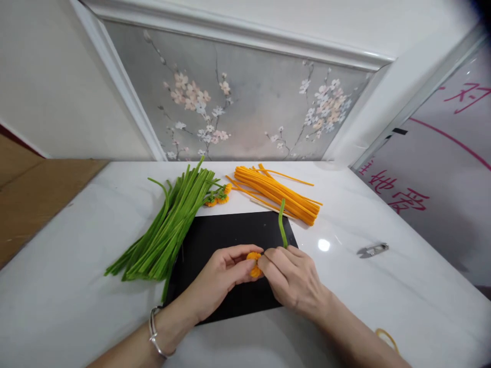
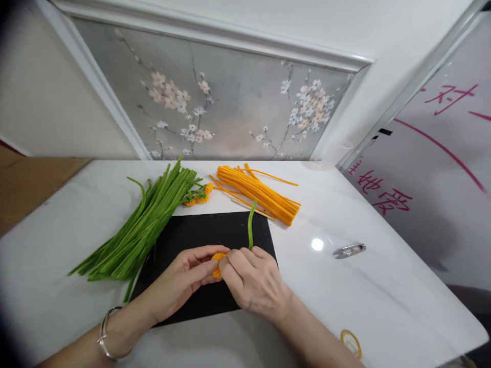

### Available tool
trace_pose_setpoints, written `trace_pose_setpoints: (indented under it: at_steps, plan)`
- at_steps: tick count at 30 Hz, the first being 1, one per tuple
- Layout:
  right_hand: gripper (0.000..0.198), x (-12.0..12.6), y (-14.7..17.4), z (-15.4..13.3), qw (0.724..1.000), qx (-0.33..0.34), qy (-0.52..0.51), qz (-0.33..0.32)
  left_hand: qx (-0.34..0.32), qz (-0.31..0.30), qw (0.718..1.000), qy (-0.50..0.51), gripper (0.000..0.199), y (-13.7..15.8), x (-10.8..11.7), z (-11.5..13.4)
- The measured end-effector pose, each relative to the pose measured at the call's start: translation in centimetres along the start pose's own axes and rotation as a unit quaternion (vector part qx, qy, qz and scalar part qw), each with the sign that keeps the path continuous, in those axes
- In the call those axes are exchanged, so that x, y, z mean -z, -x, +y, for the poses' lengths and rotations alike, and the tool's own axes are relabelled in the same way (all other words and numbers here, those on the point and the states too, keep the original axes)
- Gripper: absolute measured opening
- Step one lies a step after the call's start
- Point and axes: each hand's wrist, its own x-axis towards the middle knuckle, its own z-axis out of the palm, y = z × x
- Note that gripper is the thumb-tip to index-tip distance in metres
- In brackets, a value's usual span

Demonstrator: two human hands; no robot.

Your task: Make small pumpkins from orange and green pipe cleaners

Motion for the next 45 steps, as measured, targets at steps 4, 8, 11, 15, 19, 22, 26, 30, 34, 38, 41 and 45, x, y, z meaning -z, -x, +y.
trace_pose_setpoints:
  at_steps: [4,8,11,15,19,22,26,30,34,38,41,45]
  plan:
    - [0.015,-0.3,0.1,-0.4,0.999,-0.041,0.007,0.001,-0.101,0.044,0.987,-0.116,0.026,0.0,-0.1,-0.4]
    - [0.014,-0.6,-0.2,-1.2,0.99,-0.122,-0.057,0.03,-0.207,0.08,0.946,-0.238,0.03,0.3,-0.2,-0.9]
    - [0.015,-0.6,-0.7,-2.0,0.952,-0.222,-0.202,0.054,-0.301,0.098,0.895,-0.315,0.034,0.5,-0.1,-1.3]
    - [0.016,-0.5,-1.1,-2.3,0.896,-0.307,-0.315,0.052,-0.341,0.087,0.891,-0.286,0.034,0.7,-0.2,-1.5]
    - [0.016,-0.7,-0.6,-1.7,0.944,-0.224,-0.224,0.088,-0.189,0.085,0.972,-0.109,0.039,0.9,-1.0,-1.2]
    - [0.017,-0.7,-0.2,-1.0,0.987,-0.115,-0.088,0.073,-0.098,0.08,0.991,-0.038,0.029,0.7,-1.1,-0.9]
    - [0.017,-0.6,-0.2,-0.6,0.997,-0.065,-0.016,0.043,-0.093,0.069,0.99,-0.076,0.023,0.3,-1.0,-0.6]
    - [0.016,-1.0,-0.5,-1.2,0.986,-0.126,-0.085,0.071,-0.168,0.117,0.961,-0.186,0.022,0.5,-0.9,-0.8]
    - [0.017,-1.5,-1.0,-2.4,0.919,-0.26,-0.277,0.107,-0.22,0.177,0.926,-0.251,0.028,0.9,-1.0,-1.0]
    - [0.021,-1.5,-1.5,-3.5,0.771,-0.422,-0.469,0.084,-0.254,0.183,0.919,-0.239,0.028,0.9,-0.9,-1.0]
    - [0.025,-1.4,-1.6,-3.7,0.684,-0.471,-0.554,0.053,-0.261,0.187,0.922,-0.218,0.022,0.8,-0.9,-1.1]
    - [0.018,-1.3,-1.3,-2.6,0.807,-0.378,-0.448,0.075,-0.23,0.165,0.945,-0.167,0.02,0.8,-0.9,-1.1]
